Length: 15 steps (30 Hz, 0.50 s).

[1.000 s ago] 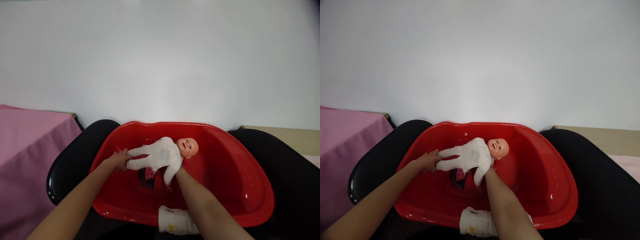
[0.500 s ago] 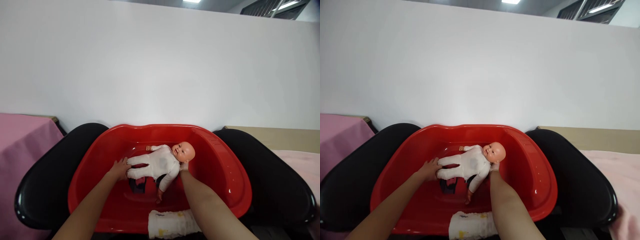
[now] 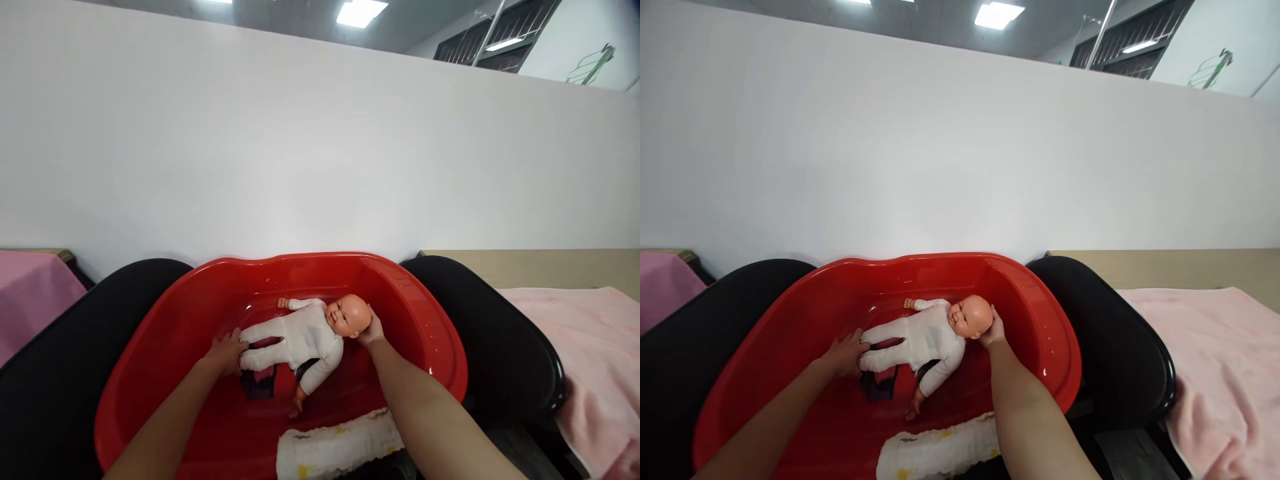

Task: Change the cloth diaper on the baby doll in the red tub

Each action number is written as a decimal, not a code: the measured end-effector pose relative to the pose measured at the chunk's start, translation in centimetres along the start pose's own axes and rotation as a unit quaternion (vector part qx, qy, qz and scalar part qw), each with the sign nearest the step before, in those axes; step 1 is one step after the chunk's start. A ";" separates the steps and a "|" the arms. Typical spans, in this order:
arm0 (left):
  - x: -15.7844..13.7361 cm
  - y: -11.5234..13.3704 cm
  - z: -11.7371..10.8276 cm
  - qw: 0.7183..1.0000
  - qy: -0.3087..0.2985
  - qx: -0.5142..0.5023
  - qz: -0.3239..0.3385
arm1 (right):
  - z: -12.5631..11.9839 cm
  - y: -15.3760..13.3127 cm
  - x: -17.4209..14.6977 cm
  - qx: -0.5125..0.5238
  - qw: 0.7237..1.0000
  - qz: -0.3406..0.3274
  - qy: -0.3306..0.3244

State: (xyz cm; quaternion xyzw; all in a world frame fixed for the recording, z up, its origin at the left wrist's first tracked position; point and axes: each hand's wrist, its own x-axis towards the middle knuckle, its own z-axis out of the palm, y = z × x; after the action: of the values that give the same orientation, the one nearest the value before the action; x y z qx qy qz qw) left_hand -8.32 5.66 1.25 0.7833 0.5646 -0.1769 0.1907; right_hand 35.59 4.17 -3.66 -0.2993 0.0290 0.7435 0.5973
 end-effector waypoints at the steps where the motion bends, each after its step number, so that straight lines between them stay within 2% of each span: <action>1: 0.3 -0.3 0.2 1.000 -0.006 -0.010 -0.001 | -0.3 -0.3 0.0 -0.015 1.000 0.007 -0.003; 7: 1.1 -1.2 1.1 1.000 -0.002 0.003 0.010 | -1.3 -1.5 -0.7 -0.131 0.989 0.058 0.030; 11: 1.0 -1.0 1.2 1.000 -0.022 0.010 0.004 | -0.9 -2.1 -1.6 -0.173 0.983 0.045 0.043; 15: 1.1 -0.9 1.5 1.000 -0.010 0.012 0.026 | -0.3 -2.4 -2.4 -0.202 0.978 0.028 0.038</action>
State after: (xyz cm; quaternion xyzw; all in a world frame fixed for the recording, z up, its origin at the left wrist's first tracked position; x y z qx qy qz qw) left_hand -8.92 6.05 -0.62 0.7980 0.5402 -0.1869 0.1912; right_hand 38.17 2.64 -2.02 -0.4407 -0.0906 0.7389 0.5016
